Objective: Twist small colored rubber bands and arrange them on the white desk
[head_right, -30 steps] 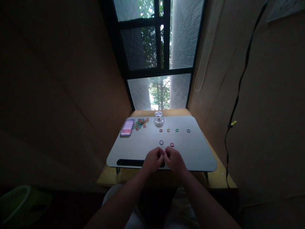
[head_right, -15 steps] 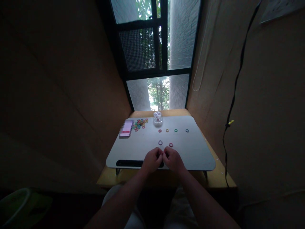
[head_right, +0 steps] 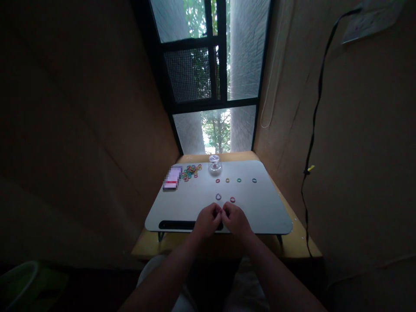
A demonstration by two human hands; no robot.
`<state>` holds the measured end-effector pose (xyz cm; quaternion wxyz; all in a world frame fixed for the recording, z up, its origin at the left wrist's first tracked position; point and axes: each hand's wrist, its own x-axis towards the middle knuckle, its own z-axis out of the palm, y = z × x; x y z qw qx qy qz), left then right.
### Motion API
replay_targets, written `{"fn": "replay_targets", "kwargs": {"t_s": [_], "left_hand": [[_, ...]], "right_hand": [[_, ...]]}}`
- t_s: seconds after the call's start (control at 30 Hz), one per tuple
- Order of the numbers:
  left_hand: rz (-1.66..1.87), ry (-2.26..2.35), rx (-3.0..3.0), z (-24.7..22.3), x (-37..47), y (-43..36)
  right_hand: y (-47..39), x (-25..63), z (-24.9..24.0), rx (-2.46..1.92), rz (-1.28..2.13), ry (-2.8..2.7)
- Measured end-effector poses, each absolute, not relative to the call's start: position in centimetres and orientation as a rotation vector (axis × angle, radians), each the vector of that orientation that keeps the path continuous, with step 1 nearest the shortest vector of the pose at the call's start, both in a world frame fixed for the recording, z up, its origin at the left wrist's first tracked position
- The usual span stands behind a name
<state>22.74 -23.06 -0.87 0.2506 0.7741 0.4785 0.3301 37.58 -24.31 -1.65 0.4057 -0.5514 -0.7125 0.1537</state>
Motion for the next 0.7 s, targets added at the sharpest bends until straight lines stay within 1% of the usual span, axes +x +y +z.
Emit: {"fn": "replay_targets", "kwargs": {"t_s": [0.23,0.7], "left_hand": [[0.891,1.296,2.081,-0.37,22.75,-23.24],[0.906,1.28,2.133,-0.88,22.61,-22.9]], "right_hand": [[-24.23,37.6,-1.86,-1.377,0.375,-1.8],[-23.96,37.64,-2.23,-1.392,0.387,-1.794]]}}
